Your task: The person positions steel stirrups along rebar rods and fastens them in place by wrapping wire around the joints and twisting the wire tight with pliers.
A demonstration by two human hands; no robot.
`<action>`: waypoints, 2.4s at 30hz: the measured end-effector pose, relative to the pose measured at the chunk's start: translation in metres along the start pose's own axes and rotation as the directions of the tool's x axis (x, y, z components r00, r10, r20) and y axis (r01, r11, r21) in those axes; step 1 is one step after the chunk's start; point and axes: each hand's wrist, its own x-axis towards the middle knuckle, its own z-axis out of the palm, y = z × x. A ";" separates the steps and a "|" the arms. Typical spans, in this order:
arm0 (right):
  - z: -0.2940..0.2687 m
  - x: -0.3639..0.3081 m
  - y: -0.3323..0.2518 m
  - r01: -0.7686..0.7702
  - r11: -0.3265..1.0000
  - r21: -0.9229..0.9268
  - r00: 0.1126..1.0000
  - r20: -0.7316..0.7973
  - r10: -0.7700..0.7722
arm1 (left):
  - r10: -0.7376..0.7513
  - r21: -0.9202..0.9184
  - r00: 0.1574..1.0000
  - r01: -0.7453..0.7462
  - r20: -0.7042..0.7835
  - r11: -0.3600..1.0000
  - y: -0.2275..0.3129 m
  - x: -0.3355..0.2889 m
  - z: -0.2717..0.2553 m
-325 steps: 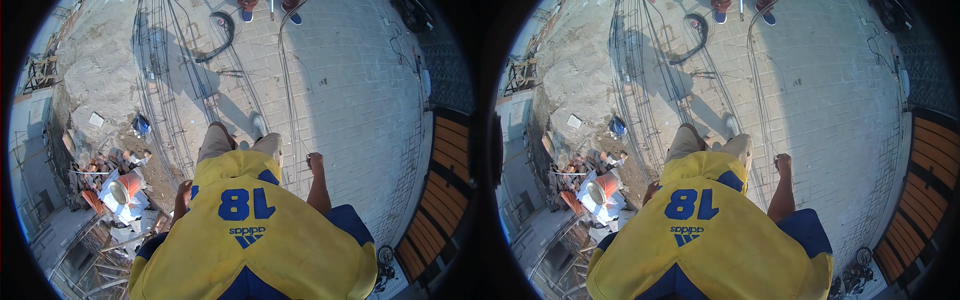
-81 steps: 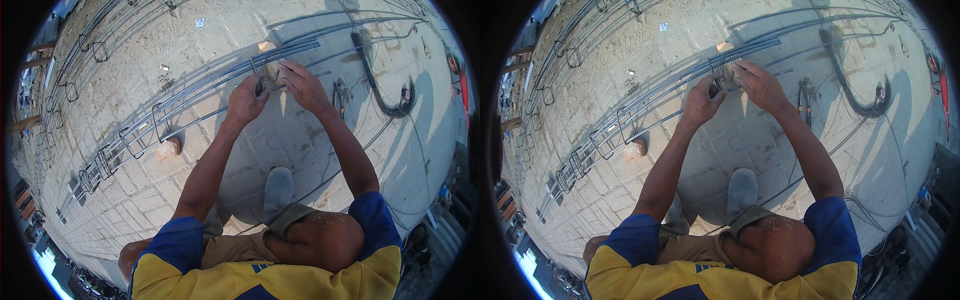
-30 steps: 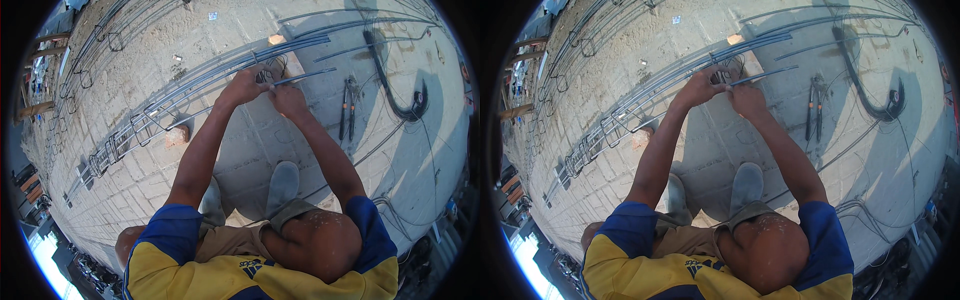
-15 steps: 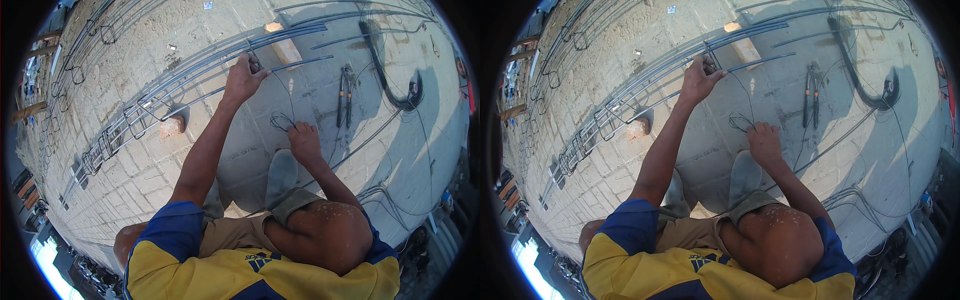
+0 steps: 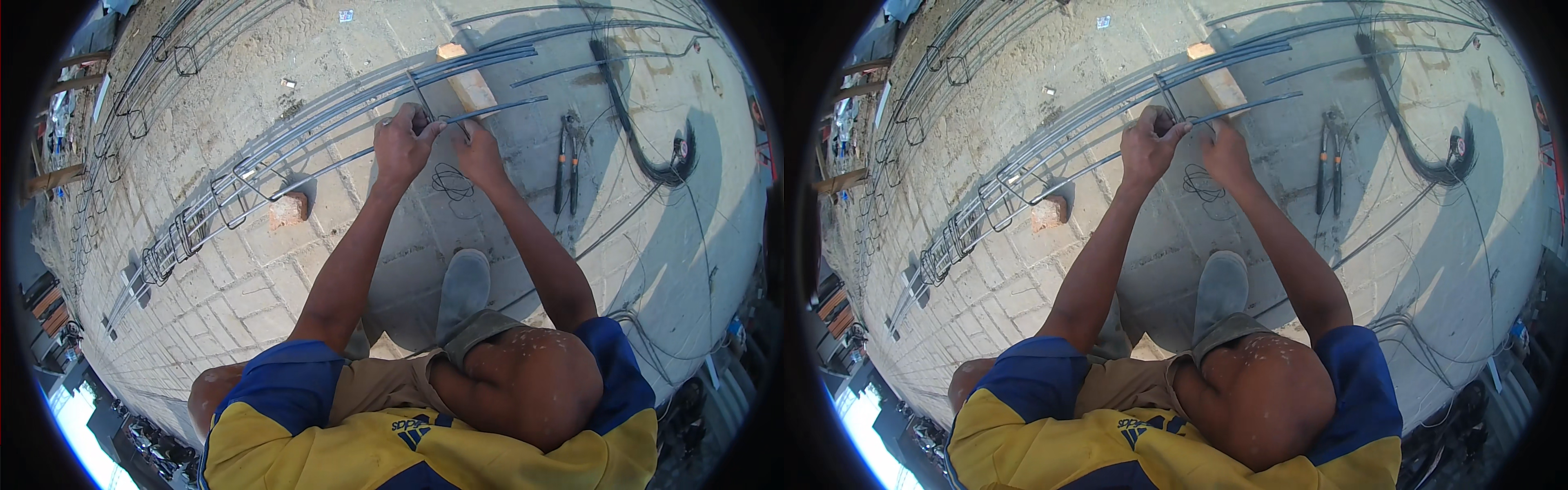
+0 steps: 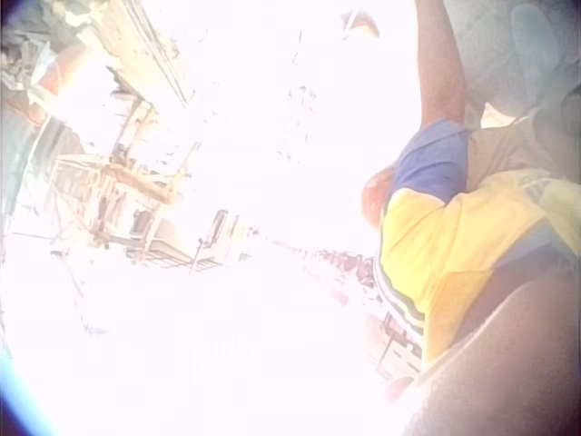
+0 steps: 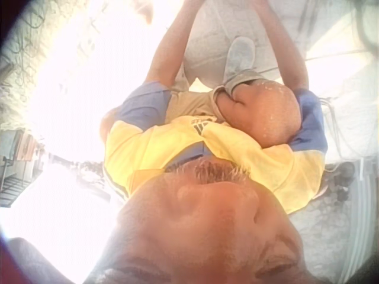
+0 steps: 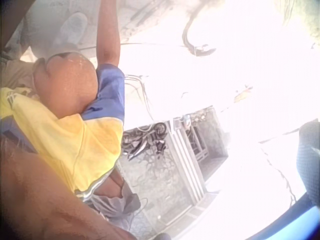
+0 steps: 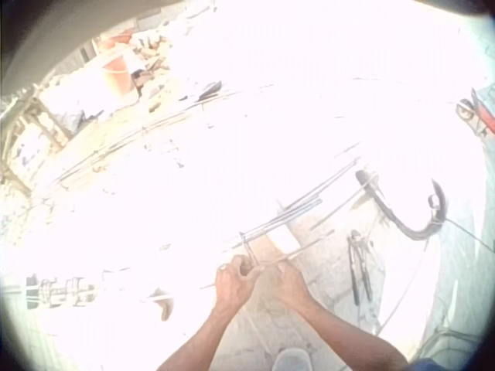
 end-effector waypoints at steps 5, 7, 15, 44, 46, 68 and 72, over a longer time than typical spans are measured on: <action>0.018 -0.003 0.009 -0.027 0.972 0.235 0.998 -0.044 0.038 | 0.117 -0.064 0.992 -0.119 -0.043 0.991 -0.011 -0.003 -0.003; 0.021 -0.017 -0.003 0.060 0.968 0.243 0.996 -0.078 -0.043 | 0.179 -0.147 0.984 -0.175 0.017 0.974 -0.020 -0.004 -0.009; 0.006 -0.029 -0.032 0.062 0.997 -0.053 0.989 0.139 -0.055 | 0.453 -0.217 0.886 -0.425 0.098 0.879 -0.033 -0.003 -0.015; -0.139 -0.062 0.104 -0.326 0.711 -0.623 0.881 -0.472 -0.010 | 0.393 0.082 0.920 -0.392 0.005 0.916 -0.018 -0.011 -0.008; -0.154 -0.064 0.122 -0.411 0.655 -0.634 0.838 -0.546 -0.001 | 0.410 0.104 0.912 -0.409 0.009 0.907 -0.020 -0.012 -0.005; -0.184 -0.067 0.120 -0.488 0.611 -0.624 0.860 -0.464 0.213 | 0.389 0.323 0.921 -0.373 0.015 0.870 -0.025 -0.027 0.001; -0.136 -0.078 0.078 -0.403 0.467 -0.787 0.888 -0.213 0.408 | 0.358 0.222 0.933 -0.341 -0.036 0.913 -0.023 -0.037 0.004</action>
